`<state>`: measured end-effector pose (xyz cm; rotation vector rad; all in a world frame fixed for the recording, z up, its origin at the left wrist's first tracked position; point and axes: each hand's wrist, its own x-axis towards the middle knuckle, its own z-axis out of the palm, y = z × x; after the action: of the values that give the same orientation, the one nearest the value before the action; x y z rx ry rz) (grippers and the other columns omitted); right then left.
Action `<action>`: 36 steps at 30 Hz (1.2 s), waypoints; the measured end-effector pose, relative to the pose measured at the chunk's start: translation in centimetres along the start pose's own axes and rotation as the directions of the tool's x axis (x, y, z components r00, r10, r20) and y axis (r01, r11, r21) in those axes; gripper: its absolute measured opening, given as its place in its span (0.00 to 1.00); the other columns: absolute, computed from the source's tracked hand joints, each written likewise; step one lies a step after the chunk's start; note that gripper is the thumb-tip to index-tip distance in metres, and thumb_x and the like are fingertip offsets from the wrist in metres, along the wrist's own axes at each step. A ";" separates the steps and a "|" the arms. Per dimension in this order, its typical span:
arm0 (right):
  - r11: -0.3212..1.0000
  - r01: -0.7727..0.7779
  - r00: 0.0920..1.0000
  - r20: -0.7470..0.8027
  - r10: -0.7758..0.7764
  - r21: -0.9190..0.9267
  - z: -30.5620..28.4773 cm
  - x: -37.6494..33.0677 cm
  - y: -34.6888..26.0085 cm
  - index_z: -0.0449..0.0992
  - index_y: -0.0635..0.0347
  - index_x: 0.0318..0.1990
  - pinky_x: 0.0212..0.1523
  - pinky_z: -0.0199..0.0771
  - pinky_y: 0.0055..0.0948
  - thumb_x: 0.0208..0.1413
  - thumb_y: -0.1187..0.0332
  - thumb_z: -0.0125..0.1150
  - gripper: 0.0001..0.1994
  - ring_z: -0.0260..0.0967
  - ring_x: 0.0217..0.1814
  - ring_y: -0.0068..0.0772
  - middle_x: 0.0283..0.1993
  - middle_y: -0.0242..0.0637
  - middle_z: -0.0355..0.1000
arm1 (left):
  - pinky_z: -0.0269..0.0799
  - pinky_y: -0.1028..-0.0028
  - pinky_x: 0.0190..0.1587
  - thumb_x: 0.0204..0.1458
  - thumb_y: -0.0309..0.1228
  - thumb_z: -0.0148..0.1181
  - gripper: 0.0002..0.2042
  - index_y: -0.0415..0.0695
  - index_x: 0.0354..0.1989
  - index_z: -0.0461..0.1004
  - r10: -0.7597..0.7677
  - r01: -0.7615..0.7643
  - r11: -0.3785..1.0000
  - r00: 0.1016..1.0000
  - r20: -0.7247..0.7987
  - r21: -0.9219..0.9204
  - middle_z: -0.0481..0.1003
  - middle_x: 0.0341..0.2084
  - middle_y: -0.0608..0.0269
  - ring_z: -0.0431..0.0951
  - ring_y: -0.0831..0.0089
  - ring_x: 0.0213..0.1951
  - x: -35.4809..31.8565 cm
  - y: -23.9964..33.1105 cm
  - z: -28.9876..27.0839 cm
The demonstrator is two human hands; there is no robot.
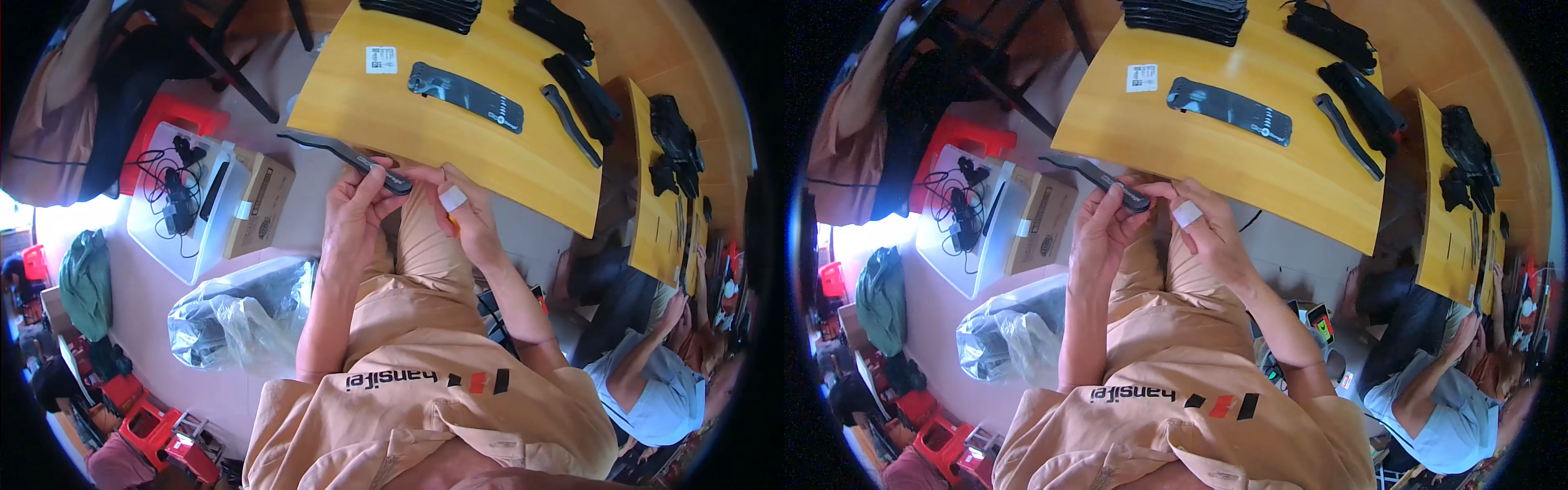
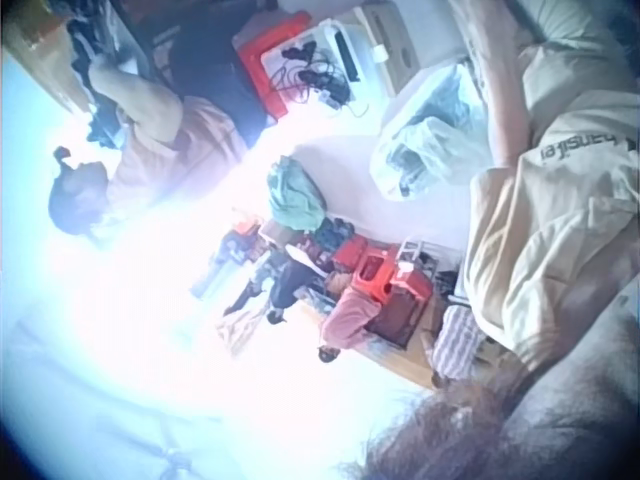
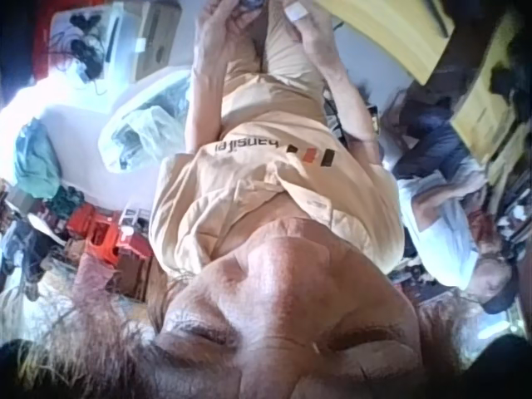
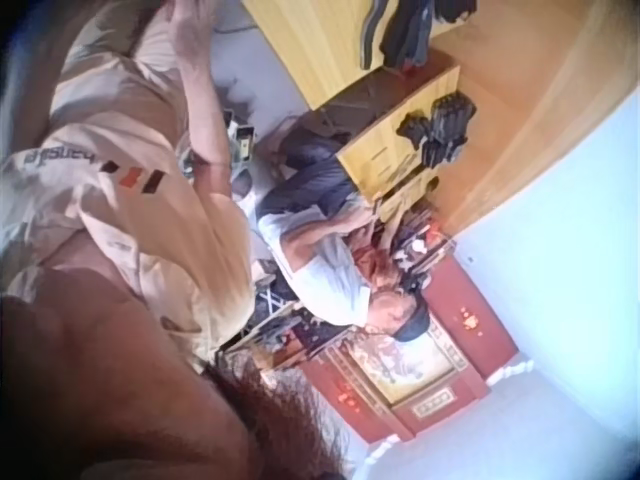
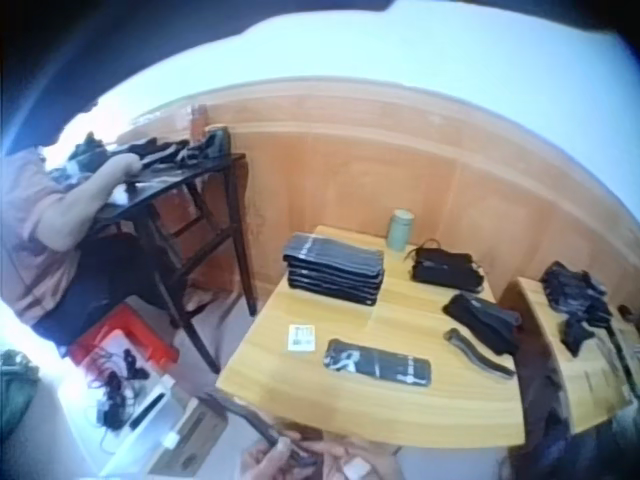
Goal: The recorder is assembling black industrial straps by attaching labels and using a small screwdriver tool.
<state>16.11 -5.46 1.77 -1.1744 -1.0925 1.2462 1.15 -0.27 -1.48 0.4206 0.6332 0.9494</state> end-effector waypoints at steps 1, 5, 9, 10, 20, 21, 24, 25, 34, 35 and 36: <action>0.996 0.012 0.999 0.031 -0.010 -0.089 -0.5 -0.2 -0.2 0.69 0.61 0.49 0.18 0.55 0.16 0.51 0.72 0.49 0.16 0.57 0.19 0.16 0.25 0.29 0.64 | 0.76 0.79 0.32 0.53 0.29 0.51 0.11 0.35 0.40 0.67 0.032 -0.032 0.999 0.999 -0.002 0.017 0.74 0.30 0.55 0.77 0.74 0.31 -0.1 0.3 0.3; 0.880 0.158 0.987 0.074 -0.140 -0.447 0.2 -0.7 -1.4 0.64 0.53 0.54 0.24 0.68 0.28 0.44 0.80 0.48 0.25 0.69 0.25 0.35 0.35 0.41 0.72 | 0.77 0.80 0.32 0.52 0.29 0.52 0.11 0.34 0.40 0.67 0.077 -0.077 0.996 0.997 0.006 0.041 0.75 0.30 0.54 0.77 0.74 0.30 -0.4 0.8 0.5; 0.767 0.170 0.985 0.094 -0.142 -0.619 0.5 -1.1 -1.6 0.63 0.48 0.56 0.27 0.70 0.35 0.41 0.81 0.48 0.29 0.70 0.28 0.43 0.39 0.41 0.71 | 0.77 0.80 0.31 0.52 0.29 0.53 0.11 0.34 0.39 0.68 0.075 -0.074 0.994 0.997 -0.008 0.075 0.75 0.30 0.55 0.77 0.75 0.29 -0.5 0.8 0.7; 0.723 0.180 0.984 0.116 -0.137 -0.668 0.2 -1.2 -1.5 0.62 0.47 0.56 0.26 0.70 0.35 0.40 0.81 0.48 0.30 0.69 0.27 0.43 0.37 0.40 0.72 | 0.77 0.80 0.31 0.51 0.29 0.53 0.11 0.34 0.39 0.68 0.073 -0.072 0.995 0.997 -0.017 0.068 0.75 0.29 0.56 0.77 0.76 0.28 -0.5 0.8 0.8; 0.675 0.184 0.982 0.164 -0.093 -0.715 -0.5 -1.3 -1.6 0.66 0.49 0.53 0.28 0.72 0.29 0.41 0.85 0.47 0.28 0.72 0.29 0.39 0.38 0.43 0.72 | 0.78 0.79 0.31 0.53 0.29 0.50 0.12 0.33 0.41 0.67 0.043 -0.046 0.994 0.999 0.027 0.101 0.74 0.29 0.57 0.77 0.75 0.28 -0.1 0.1 0.2; 0.675 0.181 0.983 0.162 -0.092 -0.716 -0.6 -1.3 -1.6 0.66 0.49 0.53 0.28 0.72 0.29 0.41 0.85 0.47 0.28 0.72 0.29 0.39 0.38 0.43 0.72 | 0.78 0.79 0.31 0.53 0.29 0.50 0.12 0.33 0.41 0.67 0.041 -0.043 0.994 0.999 0.028 0.100 0.74 0.29 0.57 0.77 0.75 0.28 -0.1 0.1 0.2; 0.664 0.183 0.982 0.171 -0.085 -0.724 -0.7 -1.2 -1.8 0.67 0.49 0.52 0.28 0.72 0.28 0.41 0.85 0.47 0.28 0.71 0.28 0.38 0.38 0.43 0.72 | 0.78 0.79 0.31 0.53 0.29 0.50 0.12 0.33 0.41 0.67 0.034 -0.037 0.994 0.999 0.034 0.106 0.74 0.29 0.57 0.77 0.75 0.28 -0.1 0.1 0.2; 0.665 0.177 0.982 0.175 -0.071 -0.725 -0.7 -1.2 -1.8 0.67 0.49 0.52 0.28 0.71 0.28 0.41 0.85 0.47 0.27 0.71 0.28 0.38 0.38 0.43 0.72 | 0.78 0.79 0.31 0.53 0.28 0.51 0.12 0.33 0.41 0.67 0.038 -0.040 0.992 0.999 0.021 0.121 0.74 0.28 0.57 0.77 0.74 0.29 -0.2 0.2 0.4; 0.667 0.164 0.976 0.219 -0.001 -0.727 -1.4 -1.3 -1.6 0.62 0.39 0.56 0.22 0.66 0.36 0.40 0.80 0.47 0.32 0.67 0.22 0.46 0.28 0.44 0.70 | 0.76 0.81 0.30 0.47 0.24 0.57 0.11 0.34 0.39 0.69 0.109 -0.091 0.949 0.993 -0.044 0.302 0.75 0.29 0.55 0.77 0.75 0.30 -0.5 0.2 0.9; 0.638 0.134 0.976 0.212 0.047 -0.758 -1.3 -1.4 -1.7 0.62 0.39 0.56 0.22 0.66 0.37 0.40 0.80 0.47 0.32 0.67 0.22 0.46 0.28 0.44 0.70 | 0.77 0.79 0.31 0.48 0.23 0.55 0.12 0.33 0.41 0.68 0.116 -0.105 0.945 0.993 -0.016 0.309 0.75 0.31 0.51 0.77 0.72 0.31 -0.4 0.2 0.8; 0.637 0.134 0.976 0.212 0.047 -0.759 -1.3 -1.4 -1.8 0.62 0.39 0.56 0.22 0.66 0.37 0.40 0.80 0.47 0.32 0.67 0.22 0.46 0.28 0.44 0.70 | 0.77 0.79 0.31 0.48 0.23 0.55 0.12 0.33 0.41 0.68 0.116 -0.106 0.945 0.993 -0.015 0.309 0.75 0.31 0.51 0.77 0.72 0.31 -0.4 0.1 0.8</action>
<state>17.49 -6.84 3.45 -1.6491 -1.9280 0.8640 1.43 -0.59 -0.66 0.7253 0.7986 0.9684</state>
